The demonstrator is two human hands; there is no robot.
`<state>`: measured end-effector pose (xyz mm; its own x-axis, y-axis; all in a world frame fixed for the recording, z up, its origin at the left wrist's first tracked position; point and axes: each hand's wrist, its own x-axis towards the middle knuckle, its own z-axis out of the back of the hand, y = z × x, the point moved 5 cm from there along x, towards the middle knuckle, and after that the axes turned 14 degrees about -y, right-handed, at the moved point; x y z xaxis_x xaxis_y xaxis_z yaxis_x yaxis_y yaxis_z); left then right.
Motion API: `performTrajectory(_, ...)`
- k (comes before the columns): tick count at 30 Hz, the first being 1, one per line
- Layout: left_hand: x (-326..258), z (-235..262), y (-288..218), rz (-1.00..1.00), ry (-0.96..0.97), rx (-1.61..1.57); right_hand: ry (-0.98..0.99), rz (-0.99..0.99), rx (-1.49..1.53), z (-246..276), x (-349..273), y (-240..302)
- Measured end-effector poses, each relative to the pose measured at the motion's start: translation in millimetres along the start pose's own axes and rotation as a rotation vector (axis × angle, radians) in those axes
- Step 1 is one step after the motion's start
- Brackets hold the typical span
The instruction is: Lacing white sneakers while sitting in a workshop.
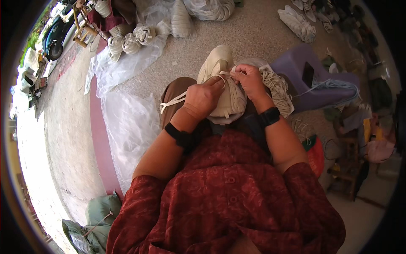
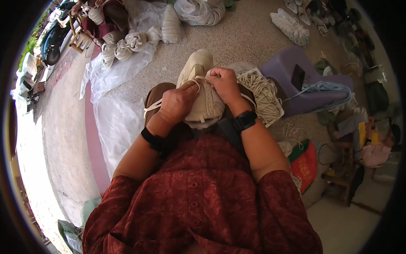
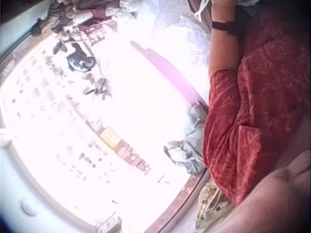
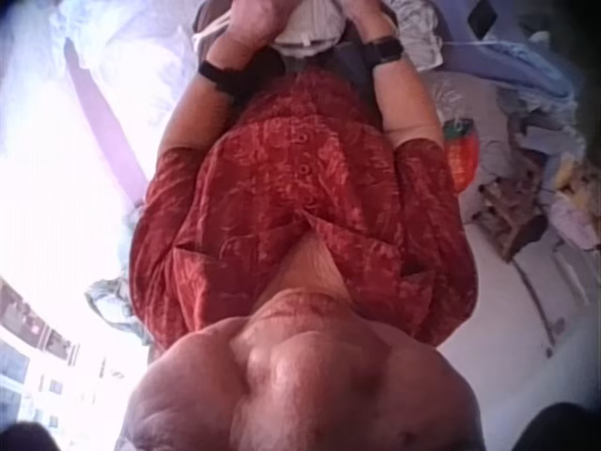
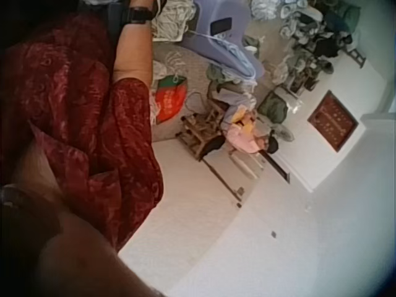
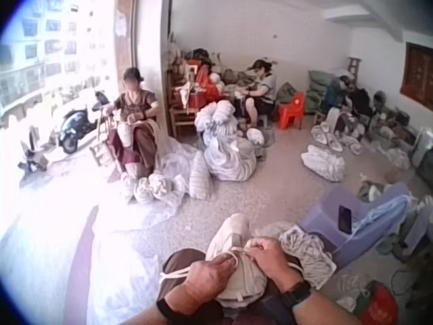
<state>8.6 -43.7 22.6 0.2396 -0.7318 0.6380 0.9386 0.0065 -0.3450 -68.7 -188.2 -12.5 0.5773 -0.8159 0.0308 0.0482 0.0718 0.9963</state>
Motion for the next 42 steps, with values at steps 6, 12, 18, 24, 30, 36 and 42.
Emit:
performTrajectory(6, 5.1, 1.9, 4.9, 0.003, -0.031, 0.006, -0.089, 0.544, -0.596, -18.7, 2.2, 26.4)
performTrajectory(12, -0.8, 3.8, -6.5, -0.007, -0.034, 0.05, 0.035, 0.495, -0.874, -30.9, 17.4, 20.7)
performTrajectory(18, -10.6, 1.5, -23.4, -0.054, 0.007, 0.047, -0.073, 0.375, -0.722, -21.3, -1.8, 13.5)
performTrajectory(24, -18.7, -4.9, -16.2, -0.065, -0.073, 0.08, 0.193, 0.554, -1.011, -27.5, -25.7, 46.0)
performTrajectory(30, -21.3, -8.3, -12.2, -0.067, -0.018, 0.084, 0.393, 0.478, -1.172, -40.9, -33.2, 56.7)
performTrajectory(36, -18.8, -7.3, -13.8, -0.08, -0.077, 0.08, 0.308, 0.565, -1.29, -41.7, -14.9, 44.0)
performTrajectory(42, -20.6, -6.9, -15.2, -0.073, -0.064, 0.073, 0.488, 0.487, -1.023, -21.1, 0.8, 35.9)
